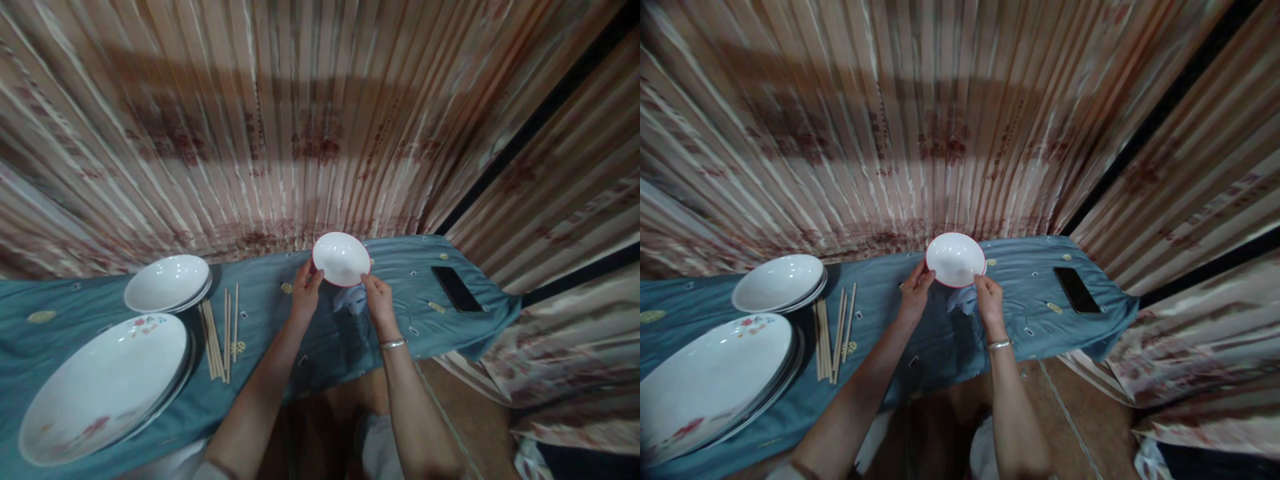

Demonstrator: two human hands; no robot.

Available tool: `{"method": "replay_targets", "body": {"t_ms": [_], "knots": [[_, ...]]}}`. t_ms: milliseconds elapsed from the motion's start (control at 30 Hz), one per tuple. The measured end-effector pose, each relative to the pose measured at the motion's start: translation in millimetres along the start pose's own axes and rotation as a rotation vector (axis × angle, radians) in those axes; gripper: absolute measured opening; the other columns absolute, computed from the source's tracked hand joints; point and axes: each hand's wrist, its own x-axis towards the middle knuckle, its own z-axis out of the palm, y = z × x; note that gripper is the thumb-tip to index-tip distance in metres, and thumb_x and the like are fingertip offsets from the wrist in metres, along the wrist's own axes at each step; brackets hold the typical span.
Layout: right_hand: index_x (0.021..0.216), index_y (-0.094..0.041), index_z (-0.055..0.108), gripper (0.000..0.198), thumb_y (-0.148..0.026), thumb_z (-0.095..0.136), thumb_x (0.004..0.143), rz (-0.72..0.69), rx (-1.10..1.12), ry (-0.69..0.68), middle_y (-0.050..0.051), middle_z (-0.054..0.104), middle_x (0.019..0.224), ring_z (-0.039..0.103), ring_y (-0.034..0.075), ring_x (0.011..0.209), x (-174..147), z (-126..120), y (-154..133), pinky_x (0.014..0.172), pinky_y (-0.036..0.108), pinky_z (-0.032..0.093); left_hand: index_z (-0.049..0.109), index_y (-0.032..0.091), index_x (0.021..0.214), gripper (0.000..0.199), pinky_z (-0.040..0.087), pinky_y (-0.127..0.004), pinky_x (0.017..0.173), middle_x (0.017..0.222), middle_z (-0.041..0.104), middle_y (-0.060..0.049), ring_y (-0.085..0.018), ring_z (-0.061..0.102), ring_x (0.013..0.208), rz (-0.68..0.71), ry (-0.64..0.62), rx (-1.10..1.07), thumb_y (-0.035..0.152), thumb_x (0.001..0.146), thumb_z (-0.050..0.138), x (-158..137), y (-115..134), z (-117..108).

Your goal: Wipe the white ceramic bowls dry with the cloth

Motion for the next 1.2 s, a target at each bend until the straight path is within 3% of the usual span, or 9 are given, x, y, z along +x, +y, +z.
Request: {"method": "replay_targets", "body": {"t_ms": [133, 400, 967, 1200], "knots": [[0.050, -0.023, 0.036, 0.047, -0.060, 0.057, 0.070, -0.037, -0.075, 0.037, -0.008, 0.026, 0.049, 0.023, 0.009, 0.050, 8, -2, 1, 0.047, 0.024, 0.023, 0.071, 0.024, 0.109, 0.031, 0.037, -0.042, 0.108, 0.119, 0.067, -0.007, -0.026, 0.055, 0.117, 0.061, -0.043, 0.139, 0.030, 0.079, 0.065, 14, -7, 5], [0.049, -0.024, 0.033, 0.048, -0.062, 0.051, 0.074, -0.077, -0.270, 0.057, -0.006, 0.028, 0.048, 0.027, 0.010, 0.051, 13, -7, 2, 0.049, 0.026, 0.023, 0.073, 0.027, 0.099, 0.023, 0.025, -0.046, 0.114, 0.121, 0.066, -0.007, -0.029, 0.048, 0.127, 0.027, -0.095, 0.197, 0.034, 0.079, 0.065, 27, -22, 11], [0.046, -0.021, 0.042, 0.057, -0.068, 0.039, 0.079, -0.157, -0.604, 0.035, -0.002, 0.035, 0.044, 0.034, 0.012, 0.050, 11, -10, -3, 0.050, 0.027, 0.024, 0.065, 0.022, 0.118, 0.035, 0.009, -0.049, 0.118, 0.148, 0.045, -0.010, -0.028, 0.022, 0.145, -0.047, -0.065, 0.255, 0.033, 0.086, 0.055, 34, -44, 21], [0.047, -0.020, 0.048, 0.061, -0.067, 0.035, 0.084, -0.207, -0.684, 0.043, 0.002, 0.046, 0.047, 0.033, 0.012, 0.050, 12, -8, 3, 0.051, 0.028, 0.023, 0.064, 0.025, 0.119, 0.035, 0.009, -0.049, 0.118, 0.143, 0.051, -0.009, -0.027, 0.022, 0.145, -0.068, -0.062, 0.234, 0.035, 0.086, 0.055, 35, -42, 23]]}}
